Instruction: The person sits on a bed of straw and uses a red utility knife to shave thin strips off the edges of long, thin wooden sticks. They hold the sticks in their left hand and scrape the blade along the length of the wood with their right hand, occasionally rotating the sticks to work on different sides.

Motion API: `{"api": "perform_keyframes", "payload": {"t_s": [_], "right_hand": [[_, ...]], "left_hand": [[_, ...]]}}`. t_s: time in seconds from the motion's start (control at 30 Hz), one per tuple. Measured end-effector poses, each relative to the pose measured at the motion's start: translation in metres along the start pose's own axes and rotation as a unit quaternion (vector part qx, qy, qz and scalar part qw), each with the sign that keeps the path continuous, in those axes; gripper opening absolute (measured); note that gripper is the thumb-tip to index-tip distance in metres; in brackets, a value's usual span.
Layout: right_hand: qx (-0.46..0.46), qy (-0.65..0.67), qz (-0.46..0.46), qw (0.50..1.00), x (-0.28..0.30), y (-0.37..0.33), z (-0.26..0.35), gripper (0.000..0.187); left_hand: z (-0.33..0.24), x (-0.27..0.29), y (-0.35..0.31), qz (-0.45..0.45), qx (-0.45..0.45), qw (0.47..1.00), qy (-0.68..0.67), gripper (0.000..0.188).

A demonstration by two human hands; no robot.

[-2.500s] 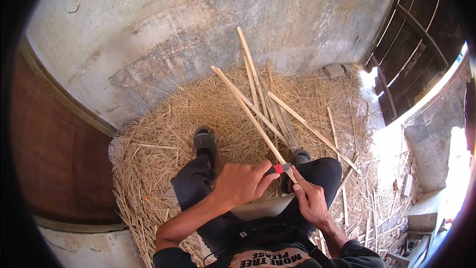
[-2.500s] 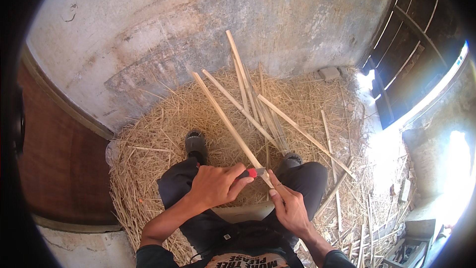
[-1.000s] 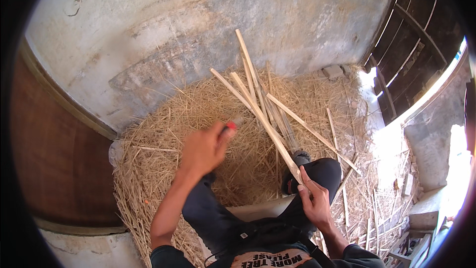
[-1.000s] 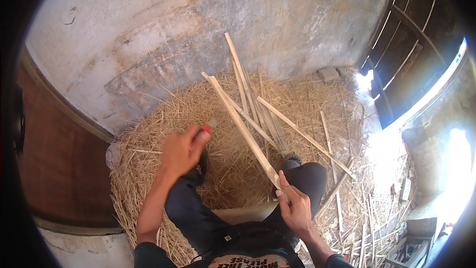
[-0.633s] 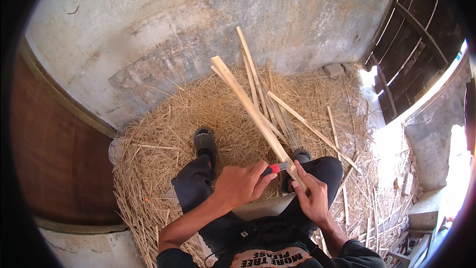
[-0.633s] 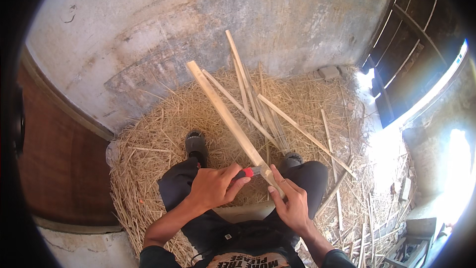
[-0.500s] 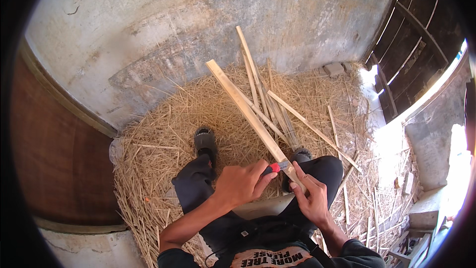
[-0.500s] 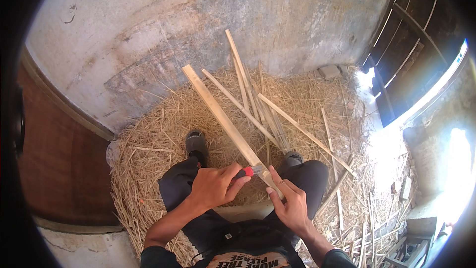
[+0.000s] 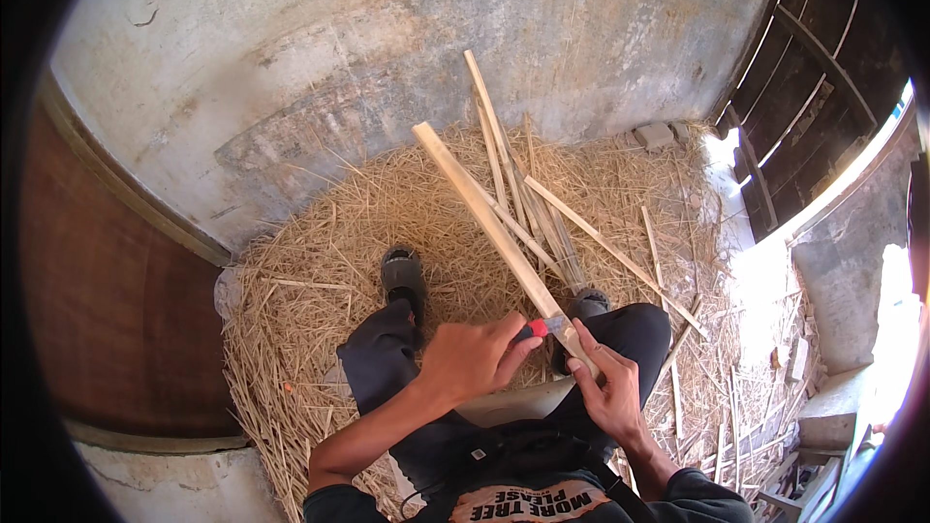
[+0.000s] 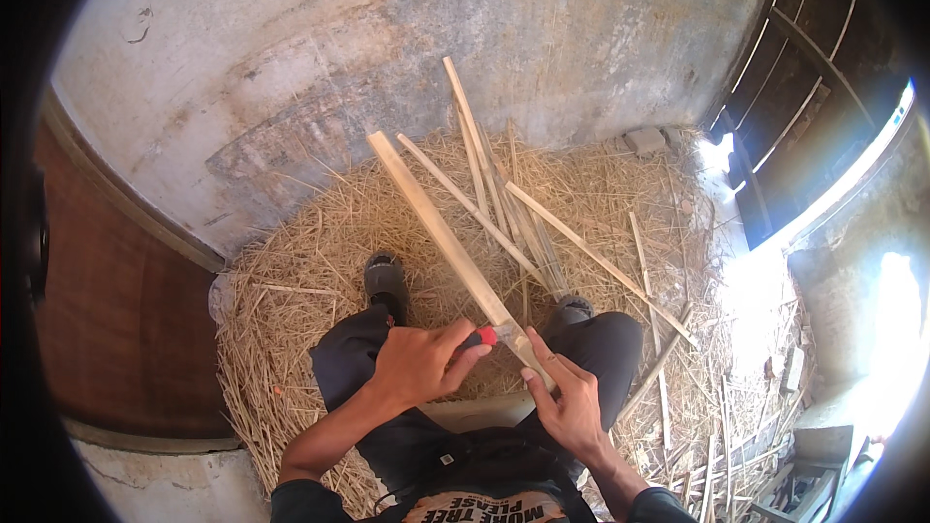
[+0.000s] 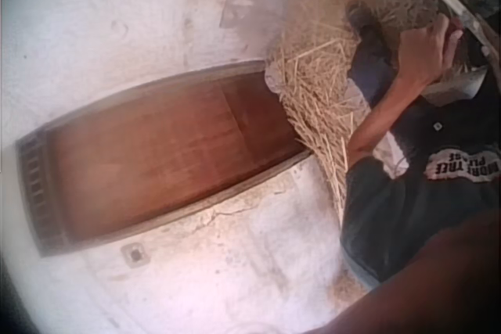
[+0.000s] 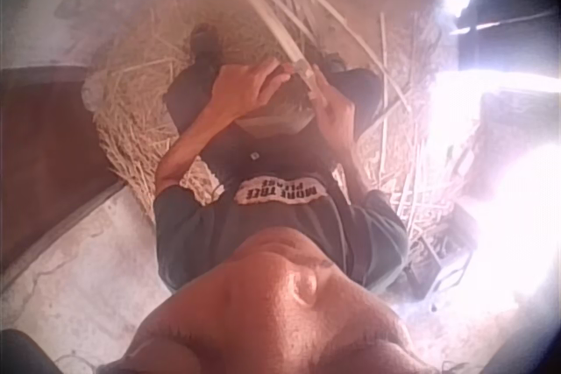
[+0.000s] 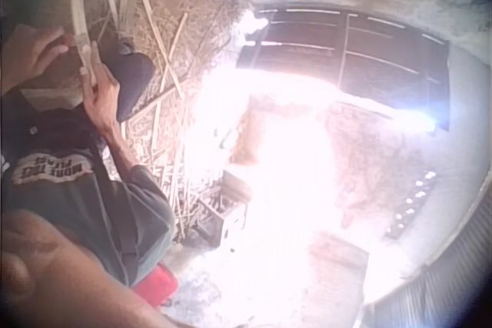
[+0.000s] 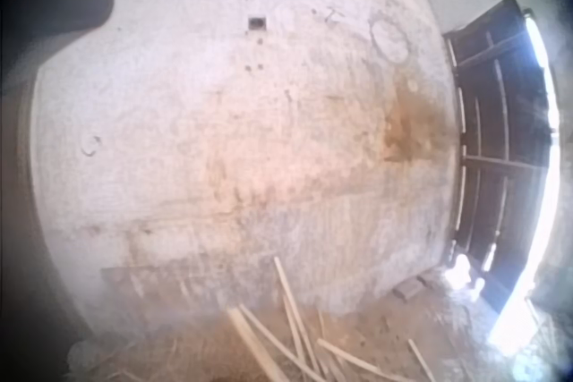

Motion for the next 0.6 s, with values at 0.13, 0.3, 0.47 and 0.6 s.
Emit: {"api": "perform_keyframes", "payload": {"t_s": [0.13,0.3,0.47,0.6], "right_hand": [[-0.018,-0.005,0.011,1.000,0.001,-0.004,-0.002,0.057],[-0.020,0.022,0.018,0.999,-0.001,-0.007,-0.002,0.057],[-0.016,0.016,0.022,0.999,-0.001,-0.003,0.000,0.057],[-0.016,0.004,0.026,1.000,0.002,-0.003,0.001,0.056]], "left_hand": [[0.006,0.004,0.003,0.008,0.008,1.000,0.005,0.031],[-0.001,0.000,-0.006,0.020,-0.004,1.000,-0.024,0.032],[-0.003,-0.003,-0.009,0.050,0.006,0.998,-0.025,0.032],[-0.003,-0.004,-0.007,0.056,0.007,0.998,-0.002,0.032]]}}
Point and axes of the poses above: each hand's wrist, its own y-axis towards the middle knuckle, its own x-axis out of the back of the hand, z = x × y, the point moved 5 cm from there along y, towards the middle knuckle, and after that the axes turned 9 degrees about -y, right-handed, at the moved point
